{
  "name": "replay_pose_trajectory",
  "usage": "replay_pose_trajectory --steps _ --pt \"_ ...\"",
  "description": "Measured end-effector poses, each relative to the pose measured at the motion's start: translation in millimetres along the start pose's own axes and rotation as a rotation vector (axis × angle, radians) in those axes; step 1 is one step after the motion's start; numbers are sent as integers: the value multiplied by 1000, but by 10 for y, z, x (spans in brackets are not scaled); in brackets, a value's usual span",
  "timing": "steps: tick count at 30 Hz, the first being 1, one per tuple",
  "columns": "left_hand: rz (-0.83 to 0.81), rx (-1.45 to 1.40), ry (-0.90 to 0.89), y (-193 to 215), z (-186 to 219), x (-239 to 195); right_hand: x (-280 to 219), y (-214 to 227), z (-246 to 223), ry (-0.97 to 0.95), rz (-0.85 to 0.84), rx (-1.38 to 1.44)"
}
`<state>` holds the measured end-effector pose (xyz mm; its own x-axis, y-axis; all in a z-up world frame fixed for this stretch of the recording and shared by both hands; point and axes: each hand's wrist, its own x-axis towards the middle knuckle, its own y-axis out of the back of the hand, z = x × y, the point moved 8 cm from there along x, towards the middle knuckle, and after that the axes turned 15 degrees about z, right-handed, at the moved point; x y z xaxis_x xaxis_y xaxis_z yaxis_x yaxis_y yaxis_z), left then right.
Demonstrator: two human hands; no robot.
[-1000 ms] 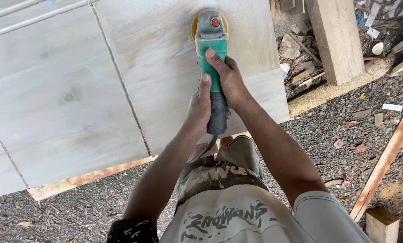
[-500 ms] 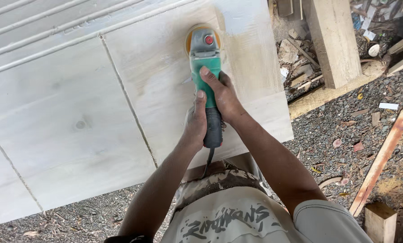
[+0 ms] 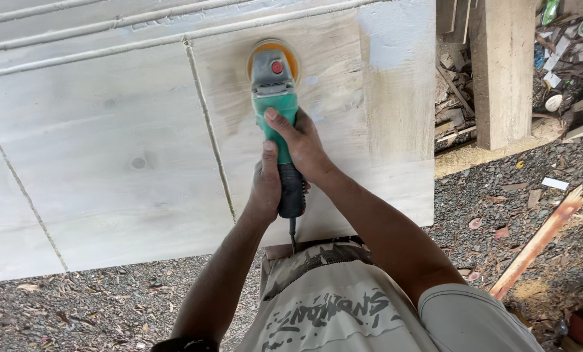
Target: The person uses a handheld electric sander to smooth the surface of a large wooden panel. They move the sander across the wood in steady passes, covering different sections of the panel.
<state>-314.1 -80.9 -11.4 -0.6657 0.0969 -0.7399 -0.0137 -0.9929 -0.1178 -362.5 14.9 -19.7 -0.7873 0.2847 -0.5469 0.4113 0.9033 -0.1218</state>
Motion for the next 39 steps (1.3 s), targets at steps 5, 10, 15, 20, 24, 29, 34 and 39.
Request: replay_pose_trajectory --steps 5,10,15,20,24,29,34,39 --pt "-98 3 -44 -442 -5 49 -29 564 -90 -111 168 130" --pt "-137 43 -1 -621 79 69 -147 601 -419 -25 110 243" --pt "-52 -2 -17 -154 223 169 -11 68 -303 -59 17 200" --pt "61 -168 -73 582 356 216 163 -767 -27 -82 -76 13" --pt "176 -121 -36 1000 349 219 138 -1242 80 -71 -153 -56" --pt "140 -162 -2 1034 382 256 171 -1374 17 -21 -189 -137" --pt "174 -151 -49 1048 462 276 150 -1444 -77 -6 -210 -143" --pt "158 -161 -21 1033 397 260 151 -1392 -45 -30 -178 -185"
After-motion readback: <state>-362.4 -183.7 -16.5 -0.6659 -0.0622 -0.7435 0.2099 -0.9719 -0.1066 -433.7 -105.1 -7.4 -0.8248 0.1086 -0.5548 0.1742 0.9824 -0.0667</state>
